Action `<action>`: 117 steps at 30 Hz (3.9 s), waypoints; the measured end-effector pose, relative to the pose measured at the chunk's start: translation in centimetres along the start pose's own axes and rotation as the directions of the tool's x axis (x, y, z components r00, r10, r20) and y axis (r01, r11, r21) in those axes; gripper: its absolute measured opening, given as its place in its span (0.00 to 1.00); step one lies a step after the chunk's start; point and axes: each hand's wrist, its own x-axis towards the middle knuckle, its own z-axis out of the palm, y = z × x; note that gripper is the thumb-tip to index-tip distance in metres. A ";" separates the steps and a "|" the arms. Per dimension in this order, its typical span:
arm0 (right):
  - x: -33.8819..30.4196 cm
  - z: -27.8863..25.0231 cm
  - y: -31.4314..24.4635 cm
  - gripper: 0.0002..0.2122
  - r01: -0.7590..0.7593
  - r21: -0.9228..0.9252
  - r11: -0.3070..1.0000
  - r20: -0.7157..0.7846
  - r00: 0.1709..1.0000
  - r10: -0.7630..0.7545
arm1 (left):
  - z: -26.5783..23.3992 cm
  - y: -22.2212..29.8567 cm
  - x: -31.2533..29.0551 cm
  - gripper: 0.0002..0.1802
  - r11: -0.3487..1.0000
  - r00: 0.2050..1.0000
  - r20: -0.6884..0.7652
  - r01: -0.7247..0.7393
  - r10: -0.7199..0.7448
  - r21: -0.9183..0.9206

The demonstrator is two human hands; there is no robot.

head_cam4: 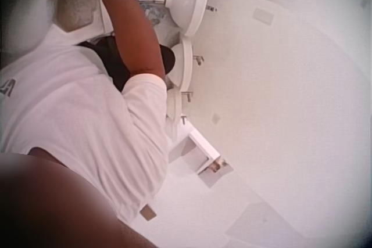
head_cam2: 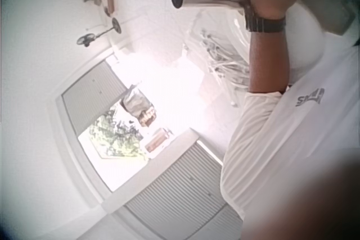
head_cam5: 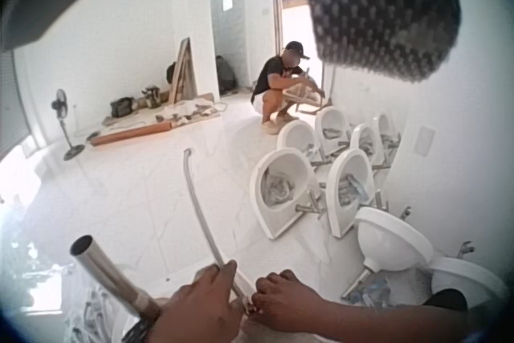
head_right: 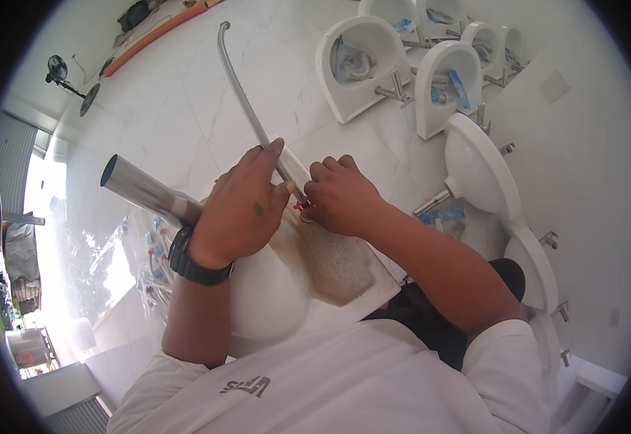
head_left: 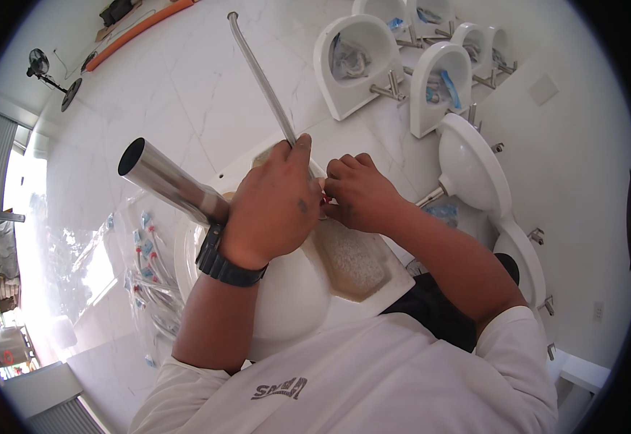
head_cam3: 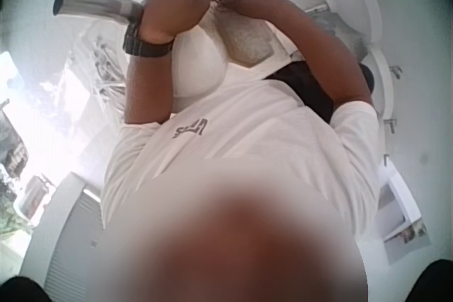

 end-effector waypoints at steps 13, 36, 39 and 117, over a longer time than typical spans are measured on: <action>0.2 2.4 -4.5 0.14 -0.410 -0.088 0.908 -0.025 0.912 0.409 | 0.2 0.0 0.3 0.31 1.000 1.000 0.010 -0.023 0.023 0.006; 5.2 -1.5 4.8 0.25 0.092 0.303 0.948 0.456 0.860 -0.229 | -0.3 0.0 -0.2 0.32 1.000 1.000 0.010 0.006 -0.005 -0.018; 4.7 -0.7 4.9 0.24 0.044 0.390 0.920 0.410 0.886 -0.216 | -0.5 0.0 -0.2 0.31 0.999 0.999 0.029 0.027 -0.026 -0.037; 0.1 -0.4 -2.0 0.17 -0.282 0.003 0.959 0.178 0.944 0.277 | 0.1 -0.3 -0.4 0.28 0.996 0.995 -0.068 -0.079 0.076 -0.038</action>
